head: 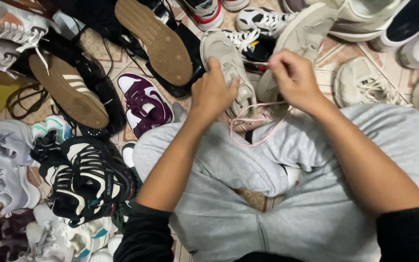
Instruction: The person sits on the floor surrounded by various shoes and laces a beige sneaker with pink shoelaces. They thread the laces through the eyelets, pull them tight, and tie a knot.
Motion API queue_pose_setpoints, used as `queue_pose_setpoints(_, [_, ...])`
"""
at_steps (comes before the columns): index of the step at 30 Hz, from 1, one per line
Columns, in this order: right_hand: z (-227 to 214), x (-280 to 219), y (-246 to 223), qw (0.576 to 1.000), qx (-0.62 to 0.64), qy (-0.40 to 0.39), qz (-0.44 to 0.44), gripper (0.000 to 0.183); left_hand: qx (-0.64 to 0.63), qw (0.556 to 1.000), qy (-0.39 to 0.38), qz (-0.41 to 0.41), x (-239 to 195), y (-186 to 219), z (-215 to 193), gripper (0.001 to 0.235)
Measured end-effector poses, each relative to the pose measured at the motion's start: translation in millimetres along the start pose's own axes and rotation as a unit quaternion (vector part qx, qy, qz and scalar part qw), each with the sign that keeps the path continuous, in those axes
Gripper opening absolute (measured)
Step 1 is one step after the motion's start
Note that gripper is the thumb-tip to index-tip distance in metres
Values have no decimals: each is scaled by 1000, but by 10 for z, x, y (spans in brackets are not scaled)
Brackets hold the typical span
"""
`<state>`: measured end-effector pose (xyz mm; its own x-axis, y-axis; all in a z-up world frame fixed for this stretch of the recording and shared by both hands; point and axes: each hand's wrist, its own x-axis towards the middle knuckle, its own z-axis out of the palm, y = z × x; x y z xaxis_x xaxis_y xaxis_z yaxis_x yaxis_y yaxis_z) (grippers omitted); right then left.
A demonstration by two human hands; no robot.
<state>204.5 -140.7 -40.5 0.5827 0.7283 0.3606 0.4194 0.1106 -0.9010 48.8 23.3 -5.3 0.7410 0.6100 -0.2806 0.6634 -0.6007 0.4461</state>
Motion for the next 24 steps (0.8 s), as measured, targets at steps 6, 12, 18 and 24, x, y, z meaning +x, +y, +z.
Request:
queue_pose_setpoints(6, [329, 457, 62, 981, -135, -141, -13, 10, 6, 999, 47, -27, 132, -114, 197, 65])
queue_pose_setpoints(12, [418, 428, 193, 972, -172, -160, -20, 8, -45, 998, 48, 23, 56, -110, 84, 46])
queue_pose_setpoints(18, [415, 378, 195, 959, -222, -173, -28, 8, -49, 998, 26, 27, 89, -209, 134, 52])
queue_pose_setpoints(24, [400, 353, 118, 949, -243, -196, -49, 8, -57, 997, 35, 37, 84, -238, 120, 50])
